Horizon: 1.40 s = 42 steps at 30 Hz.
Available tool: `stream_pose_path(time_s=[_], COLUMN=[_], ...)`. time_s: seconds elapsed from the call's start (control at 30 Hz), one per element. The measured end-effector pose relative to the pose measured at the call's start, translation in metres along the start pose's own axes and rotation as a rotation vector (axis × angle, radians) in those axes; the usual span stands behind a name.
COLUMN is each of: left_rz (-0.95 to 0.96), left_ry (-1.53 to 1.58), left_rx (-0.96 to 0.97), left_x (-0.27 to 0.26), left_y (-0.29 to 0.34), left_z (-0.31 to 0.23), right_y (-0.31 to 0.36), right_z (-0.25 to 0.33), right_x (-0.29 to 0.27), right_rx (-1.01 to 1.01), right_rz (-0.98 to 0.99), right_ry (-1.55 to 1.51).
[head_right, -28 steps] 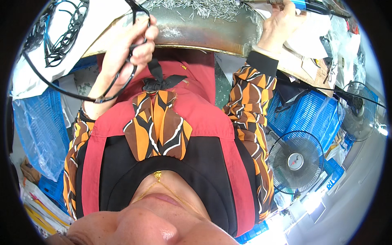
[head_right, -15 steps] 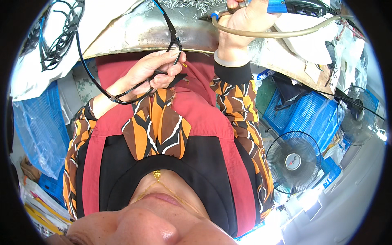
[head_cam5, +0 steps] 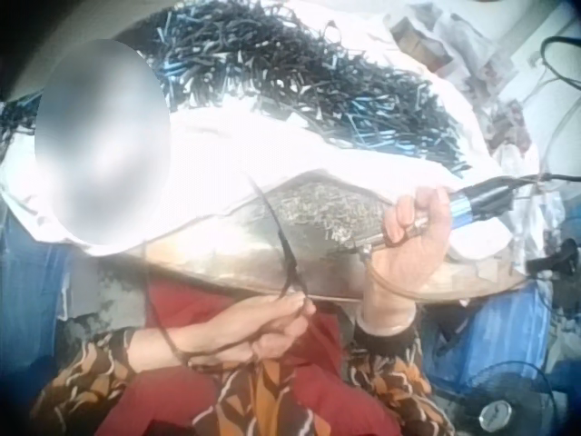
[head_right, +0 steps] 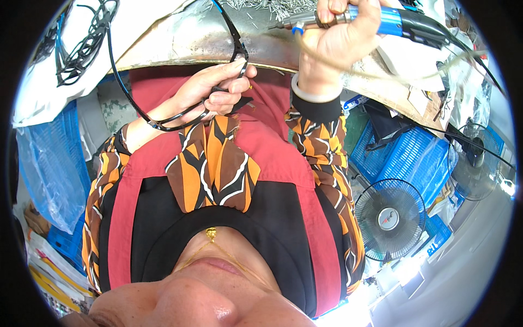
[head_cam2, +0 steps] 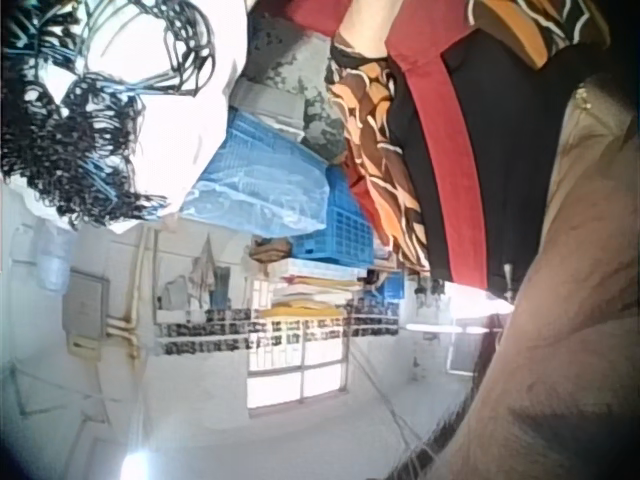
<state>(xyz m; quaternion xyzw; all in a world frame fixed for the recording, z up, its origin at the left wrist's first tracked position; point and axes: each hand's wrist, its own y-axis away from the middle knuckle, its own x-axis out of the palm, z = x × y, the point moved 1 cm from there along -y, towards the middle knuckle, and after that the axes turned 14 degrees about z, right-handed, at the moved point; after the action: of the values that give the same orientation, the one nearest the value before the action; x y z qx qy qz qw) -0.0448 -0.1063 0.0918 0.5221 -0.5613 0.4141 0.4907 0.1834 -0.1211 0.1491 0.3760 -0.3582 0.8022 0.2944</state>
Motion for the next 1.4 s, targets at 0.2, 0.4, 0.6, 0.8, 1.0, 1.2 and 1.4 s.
stream_pose_path(time_s=[0.2, 0.4, 0.6, 0.8, 1.0, 1.2, 1.4], left_rz=[0.099, 0.149, 0.148, 0.158, 0.168, 0.149, 0.163], left_ry=[0.092, 0.103, 0.109, 0.084, 0.074, 0.072, 0.064], left_rx=[0.016, 0.03, 0.025, 0.033, 0.025, 0.021, 0.025], left_x=[-0.007, -0.006, -0.005, -0.003, -0.002, 0.0, 0.005], left_y=[-0.004, -0.006, -0.005, -0.004, -0.005, -0.004, -0.005], left_z=[0.003, 0.005, 0.007, 0.008, 0.009, 0.01, 0.011], right_y=[0.042, 0.054, 0.053, 0.053, 0.053, 0.052, 0.053], right_z=[0.018, 0.01, 0.017, 0.018, 0.023, 0.026, 0.03], right_x=[0.017, 0.02, 0.023, 0.024, 0.023, 0.023, 0.02], right_rx=[0.054, -0.003, 0.01, -0.003, 0.005, -0.014, 0.009], right_rz=[0.311, 0.296, 0.324, 0.342, 0.324, 0.354, 0.385], right_ry=[0.243, 0.403, 0.36, 0.353, 0.381, 0.346, 0.334])
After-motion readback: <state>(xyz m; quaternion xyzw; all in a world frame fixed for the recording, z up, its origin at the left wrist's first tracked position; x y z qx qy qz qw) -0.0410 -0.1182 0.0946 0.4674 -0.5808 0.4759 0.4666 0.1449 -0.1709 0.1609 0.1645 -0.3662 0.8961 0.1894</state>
